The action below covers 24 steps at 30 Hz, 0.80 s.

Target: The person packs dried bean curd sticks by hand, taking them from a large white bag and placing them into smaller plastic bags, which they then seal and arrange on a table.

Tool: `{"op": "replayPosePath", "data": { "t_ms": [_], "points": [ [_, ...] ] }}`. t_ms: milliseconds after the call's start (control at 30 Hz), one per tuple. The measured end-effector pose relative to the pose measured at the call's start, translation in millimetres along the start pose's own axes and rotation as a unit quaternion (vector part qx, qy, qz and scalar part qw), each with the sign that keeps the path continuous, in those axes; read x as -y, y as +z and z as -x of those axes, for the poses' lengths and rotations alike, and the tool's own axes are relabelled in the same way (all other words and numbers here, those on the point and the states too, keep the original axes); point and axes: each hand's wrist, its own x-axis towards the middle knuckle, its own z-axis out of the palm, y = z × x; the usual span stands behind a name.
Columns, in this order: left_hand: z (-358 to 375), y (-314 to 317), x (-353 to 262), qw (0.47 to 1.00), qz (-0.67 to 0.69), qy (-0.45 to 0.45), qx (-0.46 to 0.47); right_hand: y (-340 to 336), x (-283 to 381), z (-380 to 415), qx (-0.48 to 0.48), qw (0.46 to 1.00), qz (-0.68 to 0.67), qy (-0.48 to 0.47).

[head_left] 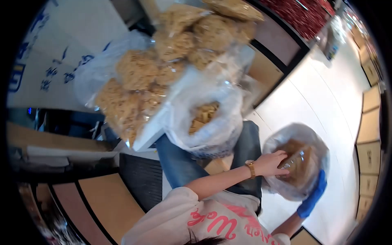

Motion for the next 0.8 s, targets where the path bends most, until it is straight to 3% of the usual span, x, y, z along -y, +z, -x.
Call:
{"op": "replayPosePath", "data": {
  "t_ms": [67, 100, 133, 167, 200, 233, 267, 300, 367, 467, 533, 567, 633, 733, 800],
  "points": [
    [19, -77, -20, 0.995, 0.089, -0.023, -0.046, -11, -33, -8, 0.015, 0.991, -0.131, -0.004],
    [23, -92, -7, 0.981, 0.098, 0.036, -0.163, -15, -48, -10, 0.023, 0.984, -0.177, -0.004],
    [39, -133, -22, 0.971, 0.110, -0.075, -0.199, -18, -52, -11, 0.008, 0.985, -0.173, 0.009],
    [51, -160, 14, 0.920, -0.096, 0.063, -0.375, -15, -50, -13, -0.004, 0.986, -0.166, 0.022],
    [71, -197, 11, 0.902, 0.096, -0.098, -0.410, -14, -46, -15, 0.008, 0.985, -0.172, 0.019],
    [91, -231, 27, 0.841, -0.166, -0.002, -0.514, -14, -40, -14, 0.010, 0.986, -0.163, 0.044],
    [113, -263, 36, 0.796, -0.268, -0.024, -0.542, -12, -38, -9, 0.010, 0.986, -0.151, 0.071],
    [138, -291, 41, 0.749, -0.381, -0.065, -0.538, -10, -41, -4, -0.017, 0.989, -0.135, 0.062],
    [180, -333, 50, 0.713, -0.442, -0.093, -0.536, -7, -41, 0, 0.012, 0.989, -0.143, 0.047],
    [197, -366, 46, 0.691, -0.479, -0.147, -0.520, -8, -60, -2, 0.032, 0.989, -0.142, 0.040],
    [196, -387, 57, 0.667, -0.556, -0.247, -0.430, -8, -59, 0, 0.022, 0.988, -0.142, 0.049],
    [193, -395, 62, 0.669, -0.555, -0.245, -0.430, -5, -50, 3, 0.022, 0.991, -0.131, 0.026],
    [188, -404, 73, 0.665, -0.556, -0.352, -0.354, -6, -47, 8, 0.016, 0.993, -0.118, 0.005],
    [193, -418, 103, 0.695, -0.544, -0.297, -0.364, -3, -55, 9, -0.020, 0.978, -0.195, 0.075],
    [194, -425, 102, 0.690, -0.532, -0.313, -0.379, -3, -51, 17, -0.003, 0.999, -0.027, -0.027]
  ]
}}
